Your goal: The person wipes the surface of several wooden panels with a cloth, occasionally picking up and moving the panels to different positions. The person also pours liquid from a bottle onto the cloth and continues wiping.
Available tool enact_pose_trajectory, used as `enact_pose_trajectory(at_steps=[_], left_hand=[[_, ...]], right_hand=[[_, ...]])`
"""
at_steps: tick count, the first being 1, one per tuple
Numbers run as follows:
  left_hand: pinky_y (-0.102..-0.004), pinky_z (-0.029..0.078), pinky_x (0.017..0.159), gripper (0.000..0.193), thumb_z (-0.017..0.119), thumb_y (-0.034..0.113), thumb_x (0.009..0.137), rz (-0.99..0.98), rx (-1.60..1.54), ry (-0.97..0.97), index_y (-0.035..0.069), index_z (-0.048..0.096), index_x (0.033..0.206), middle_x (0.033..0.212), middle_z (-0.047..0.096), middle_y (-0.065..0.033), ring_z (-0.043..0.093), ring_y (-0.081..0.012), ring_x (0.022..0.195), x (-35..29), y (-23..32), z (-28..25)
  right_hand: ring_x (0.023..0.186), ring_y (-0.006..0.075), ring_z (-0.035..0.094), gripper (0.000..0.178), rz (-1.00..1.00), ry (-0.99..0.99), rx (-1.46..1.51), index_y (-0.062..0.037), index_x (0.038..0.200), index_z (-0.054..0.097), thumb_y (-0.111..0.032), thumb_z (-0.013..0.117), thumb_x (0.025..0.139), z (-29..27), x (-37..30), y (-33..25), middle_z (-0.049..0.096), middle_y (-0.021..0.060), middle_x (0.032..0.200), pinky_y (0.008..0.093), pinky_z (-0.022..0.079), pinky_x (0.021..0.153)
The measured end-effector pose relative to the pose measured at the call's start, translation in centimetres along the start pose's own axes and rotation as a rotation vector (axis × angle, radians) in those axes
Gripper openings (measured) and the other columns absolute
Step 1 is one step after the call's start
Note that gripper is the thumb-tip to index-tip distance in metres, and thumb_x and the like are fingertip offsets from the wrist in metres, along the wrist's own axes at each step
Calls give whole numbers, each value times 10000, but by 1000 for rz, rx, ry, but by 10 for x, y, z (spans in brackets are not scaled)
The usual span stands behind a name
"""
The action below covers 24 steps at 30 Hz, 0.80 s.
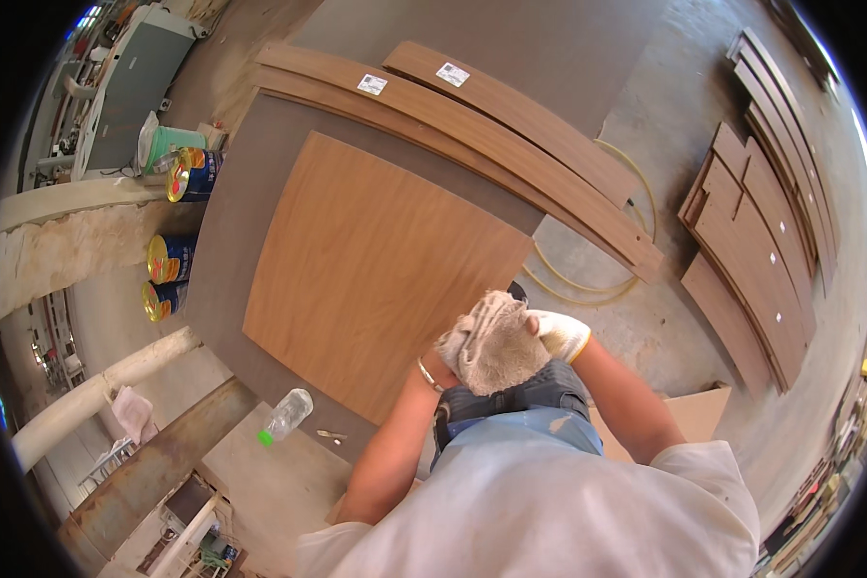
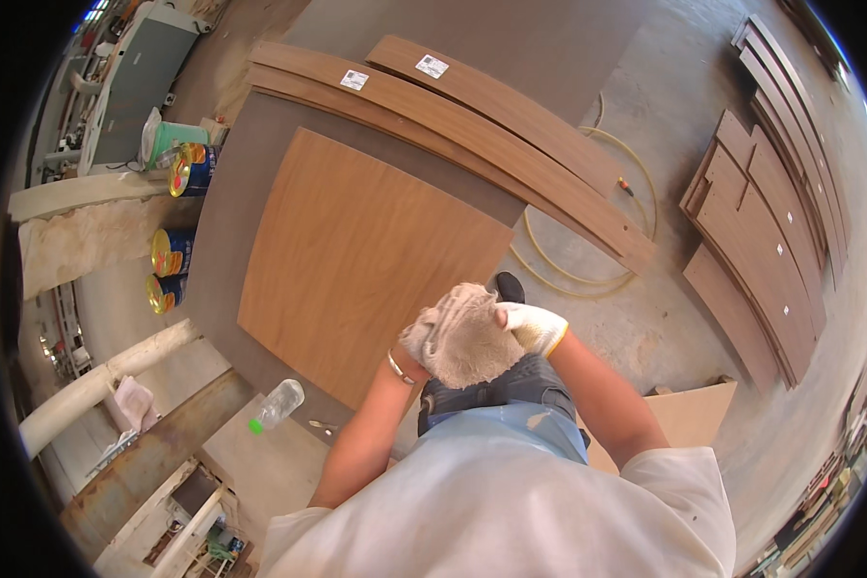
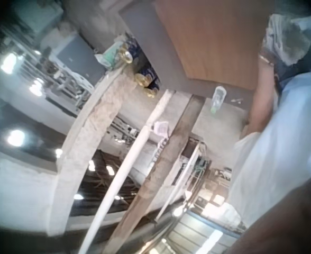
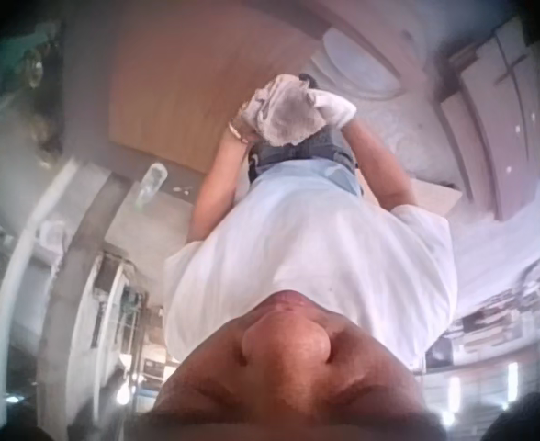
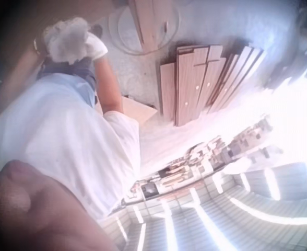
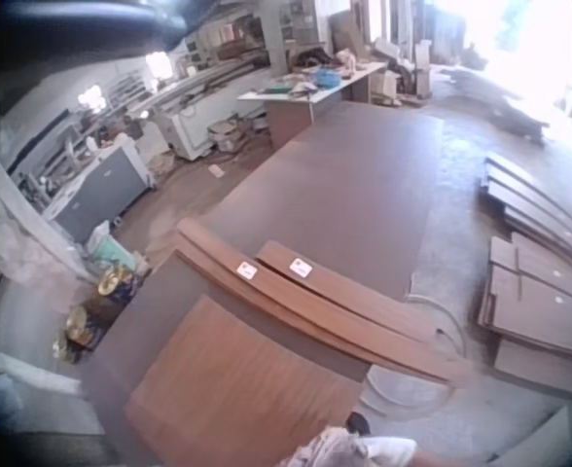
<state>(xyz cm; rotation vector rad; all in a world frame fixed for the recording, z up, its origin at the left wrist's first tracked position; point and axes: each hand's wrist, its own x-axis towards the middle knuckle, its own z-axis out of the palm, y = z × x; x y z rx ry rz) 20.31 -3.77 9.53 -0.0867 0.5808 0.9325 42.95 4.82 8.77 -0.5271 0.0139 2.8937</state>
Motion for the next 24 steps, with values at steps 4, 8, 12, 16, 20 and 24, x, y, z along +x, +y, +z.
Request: enact_pose_trajectory(at_steps=[4,8,12,16,20,24], left_hand=[[-351,595,893,328,532,240,1089,60,485,551,23,676,1289,1162,745,-122,717,-199,1023,-16,22,-19],[-349,591,718,264,557,209,1062,270,766,864,-11,704,1052,895,738,-110,701,-195,770,-47,43,-8],[-393,615,720,340,567,279,1054,40,320,407,-27,713,1034,859,744,-138,720,-245,729,-51,31,30],[-446,626,791,381,567,299,1048,53,103,309,-49,722,1065,955,774,-194,759,-316,825,-14,1,11],[-461,628,830,375,550,278,1056,52,-19,246,-56,718,1090,1010,774,-224,767,-344,901,-9,-13,-4],[-476,627,852,366,544,272,1059,51,10,284,-51,700,1129,1038,768,-232,761,-346,943,-8,-20,2]], right_hand=[[1235,250,656,495,-42,247,-6,-17,1394,603,-104,747,928,-5,15,24,681,114,1342,446,507,1107],[1260,324,640,519,-163,388,141,-47,1431,565,-152,721,947,-24,11,36,667,140,1353,544,496,1098],[1198,299,660,450,-80,356,222,-125,1362,624,-245,749,946,-5,18,39,709,102,1245,545,521,1039],[1124,290,677,425,-72,249,311,-123,1340,635,-310,735,972,-14,26,53,712,99,1226,523,541,990],[1043,279,694,398,-58,290,294,-72,1310,634,-284,725,986,-4,14,47,710,104,1181,454,574,953],[1030,265,694,374,-185,431,151,-63,1291,630,-147,739,944,16,7,48,698,89,1160,461,587,936]])
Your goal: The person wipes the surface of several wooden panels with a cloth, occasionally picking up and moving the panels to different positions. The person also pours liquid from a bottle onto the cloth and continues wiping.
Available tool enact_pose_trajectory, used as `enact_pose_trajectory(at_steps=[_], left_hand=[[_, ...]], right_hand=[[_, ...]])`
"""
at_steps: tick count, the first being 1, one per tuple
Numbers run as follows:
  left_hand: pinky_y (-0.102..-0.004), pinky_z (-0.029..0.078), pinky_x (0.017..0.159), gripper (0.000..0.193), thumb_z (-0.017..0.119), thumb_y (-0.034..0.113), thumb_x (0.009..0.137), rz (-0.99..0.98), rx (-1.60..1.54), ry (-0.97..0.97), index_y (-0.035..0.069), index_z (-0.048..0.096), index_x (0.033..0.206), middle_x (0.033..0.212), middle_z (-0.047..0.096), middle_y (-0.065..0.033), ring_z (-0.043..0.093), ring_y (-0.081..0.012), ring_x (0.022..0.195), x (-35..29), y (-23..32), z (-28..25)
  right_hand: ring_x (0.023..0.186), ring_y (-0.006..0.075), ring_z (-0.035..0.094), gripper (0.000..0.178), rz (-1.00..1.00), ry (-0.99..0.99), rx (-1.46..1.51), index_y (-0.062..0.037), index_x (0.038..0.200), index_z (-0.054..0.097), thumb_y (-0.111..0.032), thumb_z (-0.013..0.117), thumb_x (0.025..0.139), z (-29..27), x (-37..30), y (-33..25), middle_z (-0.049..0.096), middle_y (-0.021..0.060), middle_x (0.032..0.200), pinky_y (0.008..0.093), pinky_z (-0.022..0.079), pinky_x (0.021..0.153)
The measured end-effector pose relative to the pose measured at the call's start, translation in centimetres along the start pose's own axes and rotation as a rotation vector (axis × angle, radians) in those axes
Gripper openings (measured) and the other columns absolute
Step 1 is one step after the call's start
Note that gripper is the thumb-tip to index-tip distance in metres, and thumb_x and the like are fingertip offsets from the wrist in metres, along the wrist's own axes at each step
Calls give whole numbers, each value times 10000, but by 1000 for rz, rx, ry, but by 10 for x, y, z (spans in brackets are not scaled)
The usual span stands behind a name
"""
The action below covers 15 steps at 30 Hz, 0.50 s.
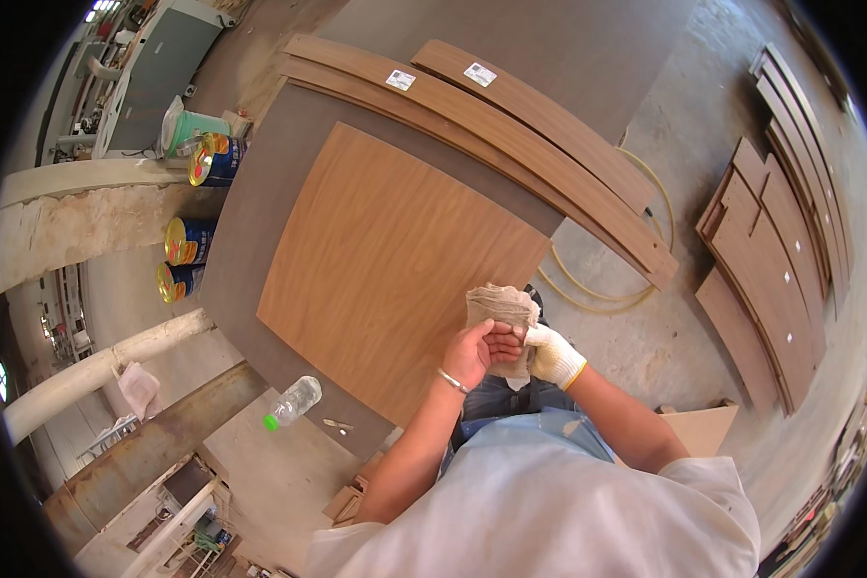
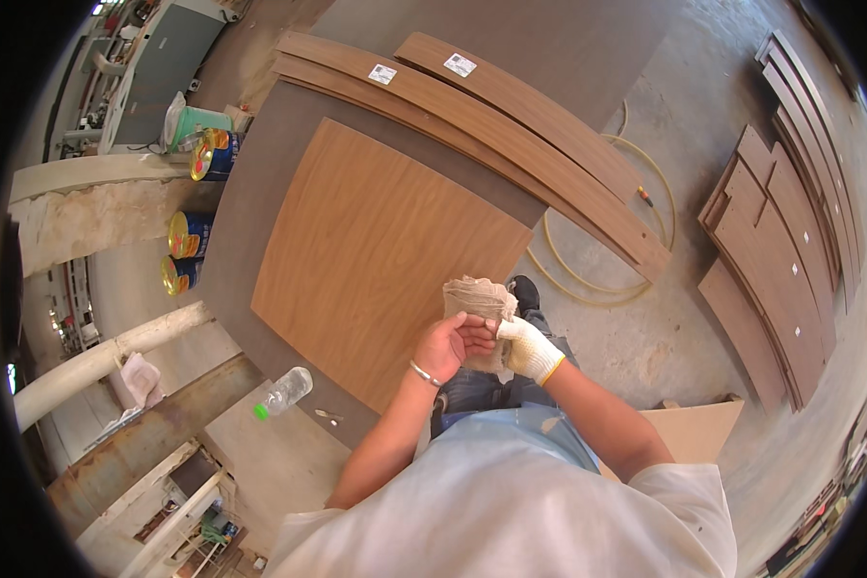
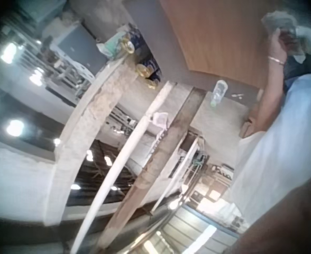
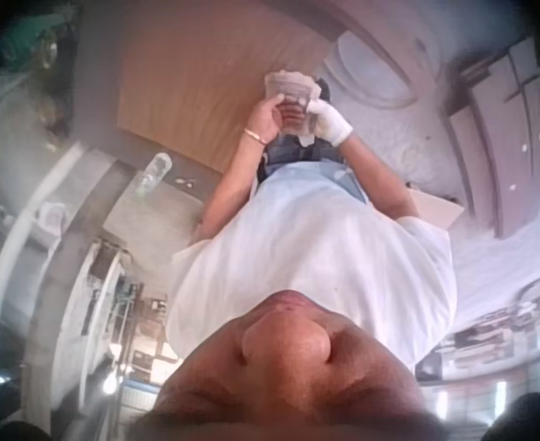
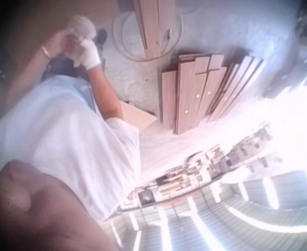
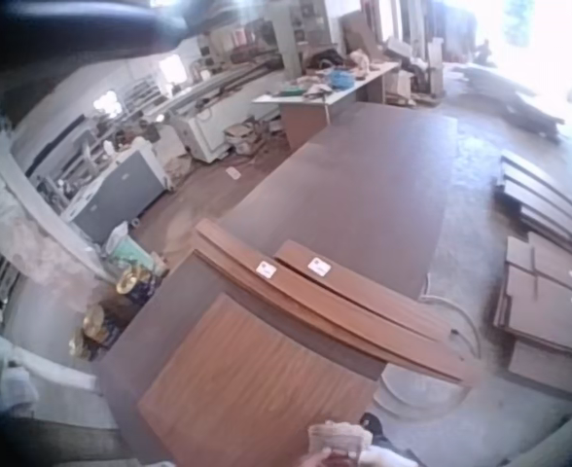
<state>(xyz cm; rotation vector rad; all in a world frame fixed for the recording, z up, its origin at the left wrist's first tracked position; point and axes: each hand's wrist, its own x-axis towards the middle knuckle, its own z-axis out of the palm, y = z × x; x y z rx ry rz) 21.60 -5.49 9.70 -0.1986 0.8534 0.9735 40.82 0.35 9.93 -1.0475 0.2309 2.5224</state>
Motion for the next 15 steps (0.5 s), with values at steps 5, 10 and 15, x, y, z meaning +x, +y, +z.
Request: enact_pose_trajectory(at_steps=[5,10,15], left_hand=[[-484,628,867,334,541,252,1063,258,157,179,-36,665,1179,1054,755,-207,753,-325,950,-13,18,-38],[-495,519,1001,306,605,199,1019,743,1076,1129,-41,624,1209,1232,686,-185,648,-324,1171,-24,65,-164],[-588,253,1236,580,556,136,970,803,1727,1421,-41,403,1500,1625,364,-263,330,-448,1502,-13,78,-198]], right_hand=[[968,198,687,402,-413,303,-189,-32,1278,625,-26,661,878,-6,-3,-32,681,51,1104,395,599,812],[1110,259,673,305,-972,428,-932,3,1149,713,49,629,859,7,9,-75,688,143,1232,342,533,933],[1426,450,426,612,-1000,419,-2254,-73,1406,607,-116,719,806,14,78,-102,522,240,1499,551,316,1220]])
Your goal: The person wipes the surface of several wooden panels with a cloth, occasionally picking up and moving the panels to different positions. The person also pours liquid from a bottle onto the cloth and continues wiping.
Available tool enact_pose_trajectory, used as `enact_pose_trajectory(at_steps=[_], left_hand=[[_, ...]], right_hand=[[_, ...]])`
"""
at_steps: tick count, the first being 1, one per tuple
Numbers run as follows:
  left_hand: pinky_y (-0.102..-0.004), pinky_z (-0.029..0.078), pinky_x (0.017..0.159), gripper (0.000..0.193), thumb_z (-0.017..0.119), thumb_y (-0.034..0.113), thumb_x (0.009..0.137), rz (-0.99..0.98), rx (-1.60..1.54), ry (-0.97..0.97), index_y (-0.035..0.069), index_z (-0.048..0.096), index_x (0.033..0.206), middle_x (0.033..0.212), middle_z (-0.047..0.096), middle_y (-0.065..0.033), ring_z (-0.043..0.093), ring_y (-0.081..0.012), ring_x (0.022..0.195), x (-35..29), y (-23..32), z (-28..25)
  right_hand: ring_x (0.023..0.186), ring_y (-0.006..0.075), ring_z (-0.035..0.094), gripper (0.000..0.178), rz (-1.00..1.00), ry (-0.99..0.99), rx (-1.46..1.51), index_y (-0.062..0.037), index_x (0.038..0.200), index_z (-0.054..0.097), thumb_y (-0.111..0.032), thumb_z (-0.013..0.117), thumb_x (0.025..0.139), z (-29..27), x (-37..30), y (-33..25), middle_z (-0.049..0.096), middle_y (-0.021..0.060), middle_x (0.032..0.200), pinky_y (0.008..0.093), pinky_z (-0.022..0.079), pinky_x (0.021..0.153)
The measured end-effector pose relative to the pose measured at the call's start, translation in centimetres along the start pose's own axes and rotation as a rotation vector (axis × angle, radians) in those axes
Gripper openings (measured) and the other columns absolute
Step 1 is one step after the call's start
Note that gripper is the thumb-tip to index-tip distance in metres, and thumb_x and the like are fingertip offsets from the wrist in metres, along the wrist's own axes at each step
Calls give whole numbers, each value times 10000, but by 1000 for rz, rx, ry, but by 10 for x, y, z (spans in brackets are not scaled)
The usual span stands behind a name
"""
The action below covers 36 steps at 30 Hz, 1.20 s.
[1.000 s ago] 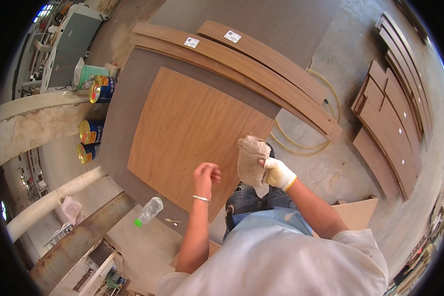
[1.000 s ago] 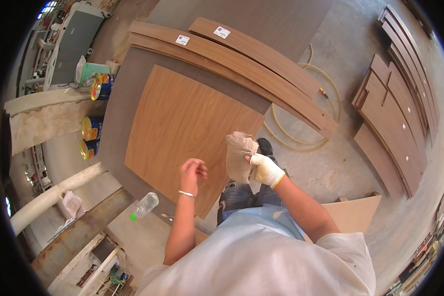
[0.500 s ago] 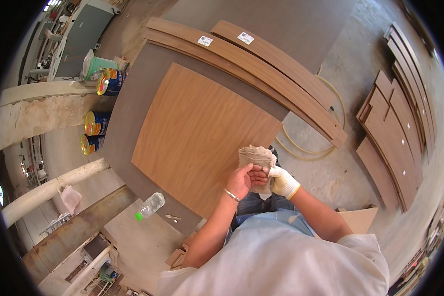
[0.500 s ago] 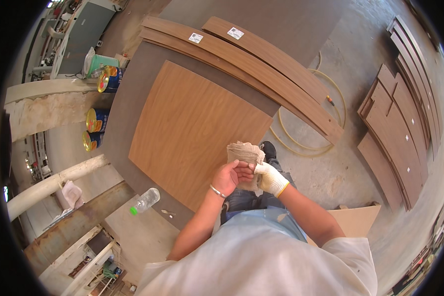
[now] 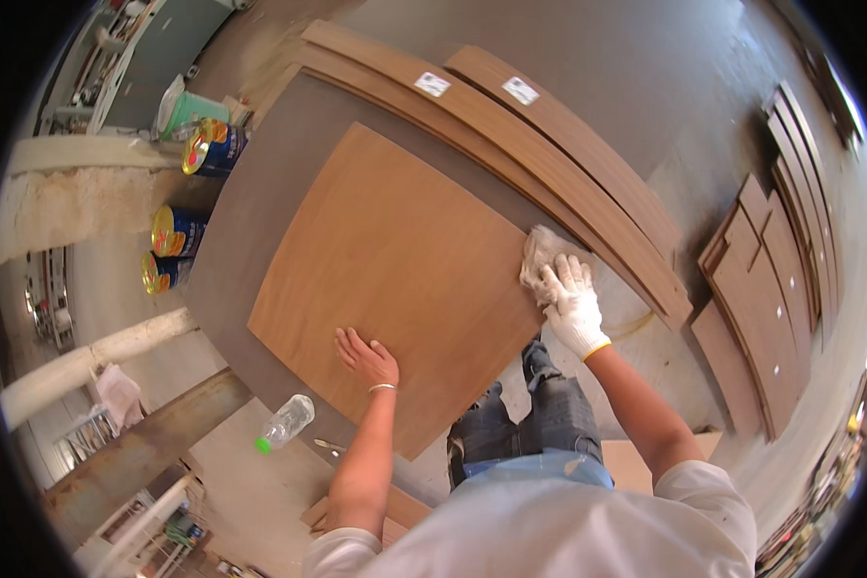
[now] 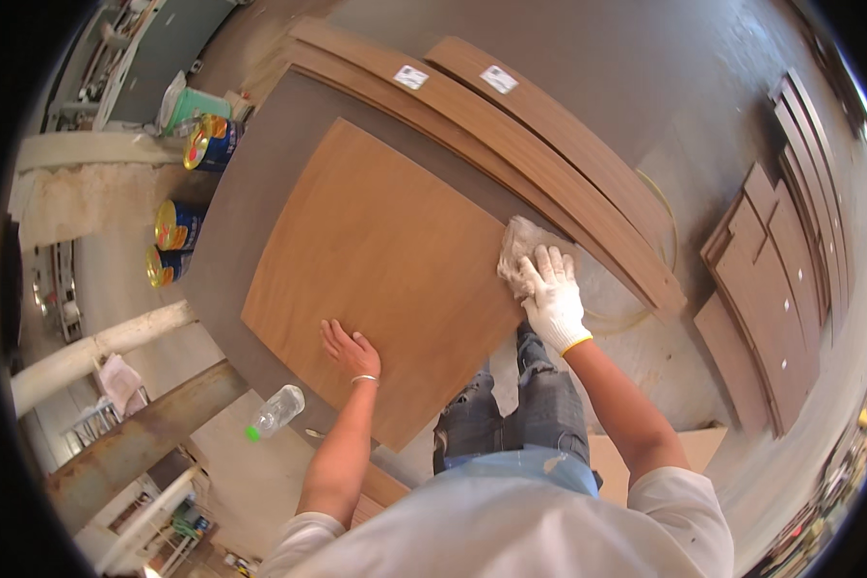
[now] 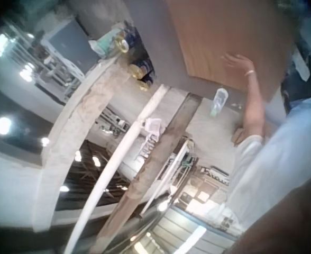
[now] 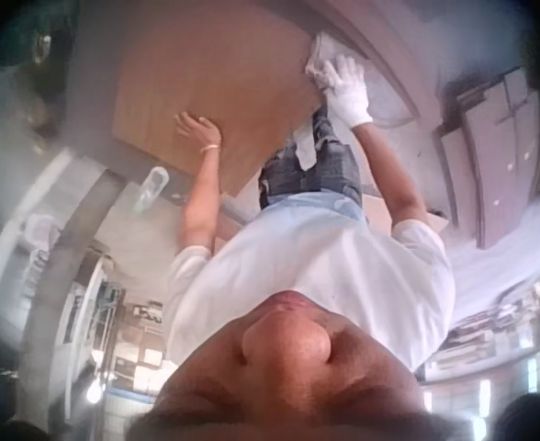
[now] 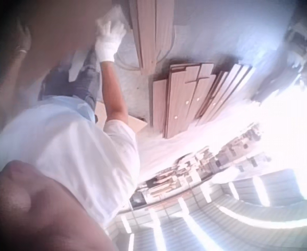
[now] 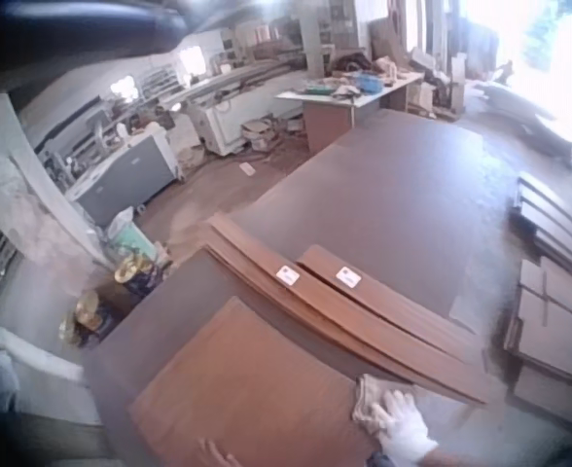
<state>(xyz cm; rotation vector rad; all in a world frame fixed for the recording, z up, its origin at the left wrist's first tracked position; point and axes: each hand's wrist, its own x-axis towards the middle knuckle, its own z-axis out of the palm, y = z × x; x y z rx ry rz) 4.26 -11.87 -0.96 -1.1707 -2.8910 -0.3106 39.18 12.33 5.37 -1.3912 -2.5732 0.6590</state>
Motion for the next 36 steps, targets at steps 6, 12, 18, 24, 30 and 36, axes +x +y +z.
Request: enact_pose_trajectory(at_steps=[6,12,18,24,30,36], left_hand=[[-645,150,1264,693,521,220,938,16,28,-35,-54,342,1549,1667,286,-292,233,-511,1542,-4,-1,0],[-686,140,1245,716,515,224,918,-4,-15,-92,-88,332,1537,1655,270,-330,230,-550,1525,-7,-4,-10],[-693,127,1245,732,505,248,910,11,-56,-142,-105,334,1529,1654,263,-340,218,-561,1525,-4,8,-5],[-683,103,1255,735,503,251,913,-38,-61,-143,-94,329,1538,1664,248,-335,199,-554,1534,-9,-3,-3],[-680,98,1259,748,518,265,915,-38,-96,-156,-80,321,1549,1669,250,-324,188,-538,1547,-6,3,-3],[-681,104,1261,712,518,286,920,-118,-106,-169,-82,399,1517,1669,271,-311,193,-522,1555,-11,-8,-8]], right_hand=[[1530,438,313,765,-99,-154,-178,-60,1543,470,-189,711,829,34,85,-31,404,234,1621,557,200,1290],[1400,419,439,677,-323,42,-170,-6,1471,511,-180,704,846,86,258,-141,491,215,1531,524,326,1199],[1300,347,510,407,-370,425,-197,-75,1265,666,-198,667,876,140,428,-218,627,136,1345,470,375,1131],[1141,304,566,229,-704,207,48,-101,1060,705,-149,719,836,154,357,-298,643,98,1103,457,413,1079],[1334,392,484,452,-398,322,-116,-63,1339,650,-182,673,904,131,419,-234,575,195,1445,476,351,1181],[1372,338,534,415,-136,171,179,-62,1426,591,-81,512,1019,112,254,-161,566,174,1484,431,424,1170]])
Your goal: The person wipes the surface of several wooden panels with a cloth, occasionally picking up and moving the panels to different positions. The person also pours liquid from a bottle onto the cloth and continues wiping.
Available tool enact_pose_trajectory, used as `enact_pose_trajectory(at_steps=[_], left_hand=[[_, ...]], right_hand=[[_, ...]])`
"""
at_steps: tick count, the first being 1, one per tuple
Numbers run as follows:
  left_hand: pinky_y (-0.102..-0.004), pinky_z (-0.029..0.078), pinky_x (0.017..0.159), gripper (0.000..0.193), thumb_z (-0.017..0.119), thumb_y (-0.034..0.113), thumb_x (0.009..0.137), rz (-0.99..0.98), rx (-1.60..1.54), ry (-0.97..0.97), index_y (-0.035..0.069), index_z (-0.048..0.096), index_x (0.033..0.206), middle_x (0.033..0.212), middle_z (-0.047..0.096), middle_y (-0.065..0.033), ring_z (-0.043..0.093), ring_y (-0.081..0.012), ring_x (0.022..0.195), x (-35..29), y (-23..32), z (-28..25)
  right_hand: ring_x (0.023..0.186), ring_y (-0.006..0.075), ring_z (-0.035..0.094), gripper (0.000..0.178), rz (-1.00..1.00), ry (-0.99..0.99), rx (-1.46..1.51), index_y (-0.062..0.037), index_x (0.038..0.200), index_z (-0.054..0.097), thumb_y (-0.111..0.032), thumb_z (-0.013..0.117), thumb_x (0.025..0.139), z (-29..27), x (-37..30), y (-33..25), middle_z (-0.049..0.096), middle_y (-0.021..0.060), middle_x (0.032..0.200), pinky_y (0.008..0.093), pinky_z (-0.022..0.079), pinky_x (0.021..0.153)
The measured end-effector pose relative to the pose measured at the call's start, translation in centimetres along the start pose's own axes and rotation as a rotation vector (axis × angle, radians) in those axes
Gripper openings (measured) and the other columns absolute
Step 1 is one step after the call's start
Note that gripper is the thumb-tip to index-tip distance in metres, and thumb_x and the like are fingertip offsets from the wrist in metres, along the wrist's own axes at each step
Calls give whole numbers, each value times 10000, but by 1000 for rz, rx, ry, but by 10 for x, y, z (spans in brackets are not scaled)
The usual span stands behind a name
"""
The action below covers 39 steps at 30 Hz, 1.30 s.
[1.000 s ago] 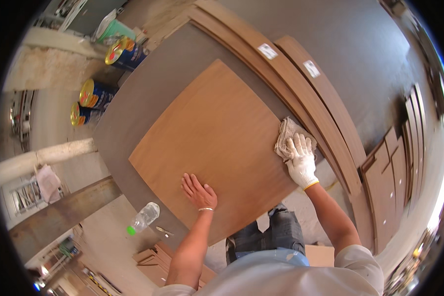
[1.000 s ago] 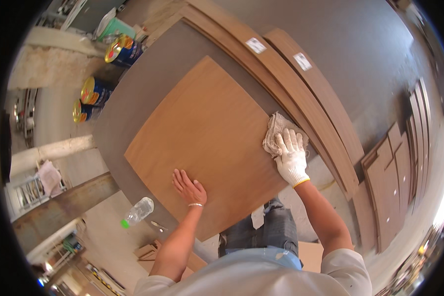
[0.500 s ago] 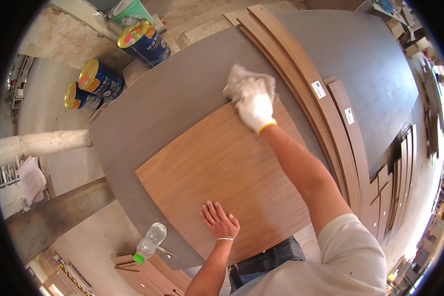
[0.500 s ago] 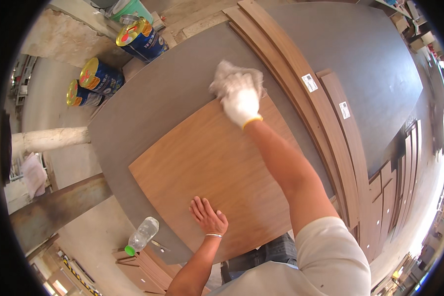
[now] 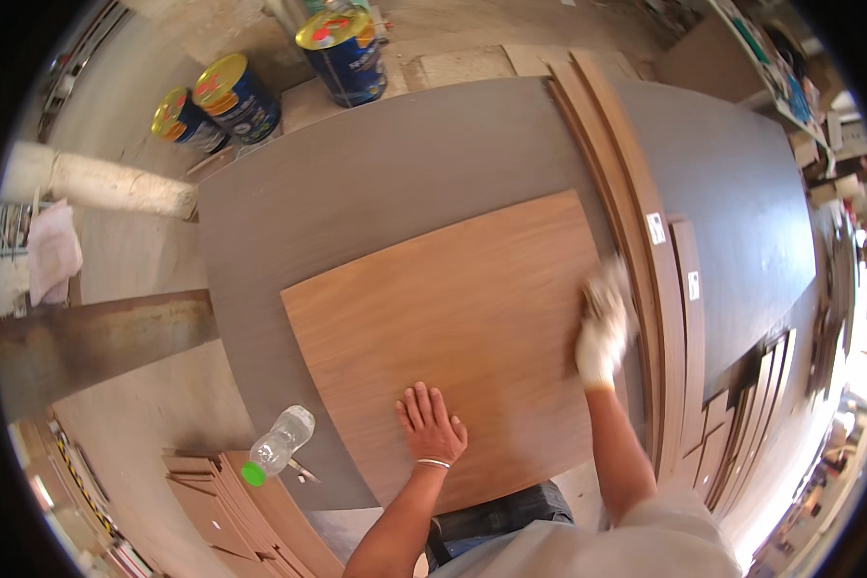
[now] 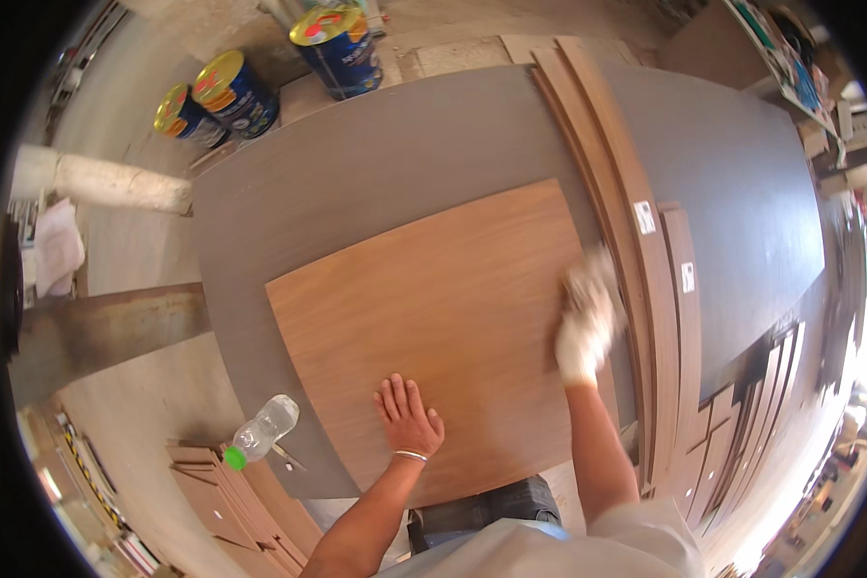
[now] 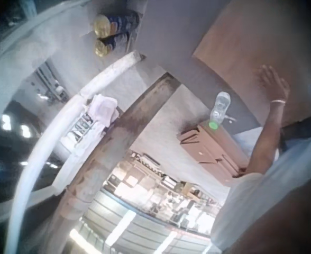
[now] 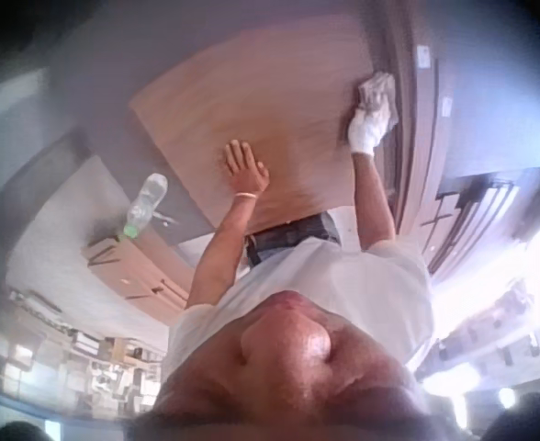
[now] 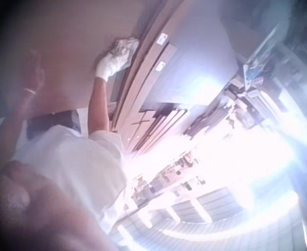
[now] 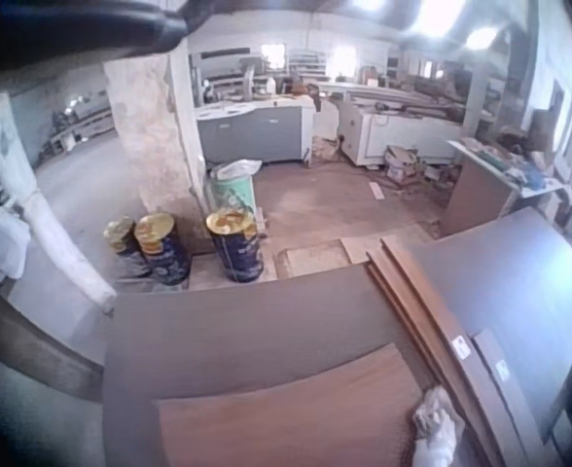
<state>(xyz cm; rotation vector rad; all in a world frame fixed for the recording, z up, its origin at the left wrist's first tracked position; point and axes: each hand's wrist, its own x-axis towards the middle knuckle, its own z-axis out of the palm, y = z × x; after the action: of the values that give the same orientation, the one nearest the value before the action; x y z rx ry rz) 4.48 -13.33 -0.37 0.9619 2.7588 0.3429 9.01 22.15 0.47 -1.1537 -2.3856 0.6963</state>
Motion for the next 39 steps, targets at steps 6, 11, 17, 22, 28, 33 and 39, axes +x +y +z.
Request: enact_pose_trajectory(at_steps=[6,11,17,22,28,33,39], left_hand=[[-684,129,1258,688,515,332,934,-22,-57,-51,-56,471,1501,1677,279,-288,198,-491,1568,-2,7,6],[-676,151,1258,708,527,349,938,30,-76,-32,-30,446,1530,1684,281,-266,216,-461,1570,4,14,4],[-664,181,1256,716,539,346,938,-25,-73,-42,-28,434,1541,1696,263,-253,217,-440,1573,-4,5,1],[-689,205,1234,517,576,337,925,31,-75,-5,-22,632,1292,1534,480,-257,290,-463,1537,8,12,-2],[-619,253,1242,572,548,356,954,-44,1,-228,29,571,1423,1579,462,-214,338,-427,1517,0,8,-12],[-618,252,1241,623,573,343,927,-132,-370,-199,5,551,1451,1632,397,-233,352,-427,1509,-5,2,-9],[-625,213,1261,623,557,327,925,38,-119,22,-4,543,1452,1636,388,-235,285,-430,1551,19,16,-8]], right_hand=[[1487,235,445,591,98,131,290,10,1620,342,18,477,1045,-22,-49,20,385,166,1668,368,392,1209],[1417,372,492,575,-101,-19,-248,-42,1509,538,-110,546,937,54,140,-10,558,199,1529,452,377,1182],[1186,340,528,389,-738,-279,-34,-142,1206,678,-116,687,818,175,35,-248,628,59,1239,487,425,1078],[1404,299,452,500,-907,-451,60,-101,1378,626,-255,674,905,257,-19,-335,564,58,1470,461,238,1263],[1371,292,464,318,-1093,-962,204,-108,1145,720,-228,701,852,201,-72,-340,594,42,1300,460,352,1187],[1324,292,519,315,-1269,-1123,184,-153,1144,698,-184,698,831,160,-115,-320,633,78,1264,426,394,1151],[1336,290,522,359,-1152,-374,-2,-88,1256,686,-246,595,946,265,14,-338,645,88,1343,435,371,1157]])
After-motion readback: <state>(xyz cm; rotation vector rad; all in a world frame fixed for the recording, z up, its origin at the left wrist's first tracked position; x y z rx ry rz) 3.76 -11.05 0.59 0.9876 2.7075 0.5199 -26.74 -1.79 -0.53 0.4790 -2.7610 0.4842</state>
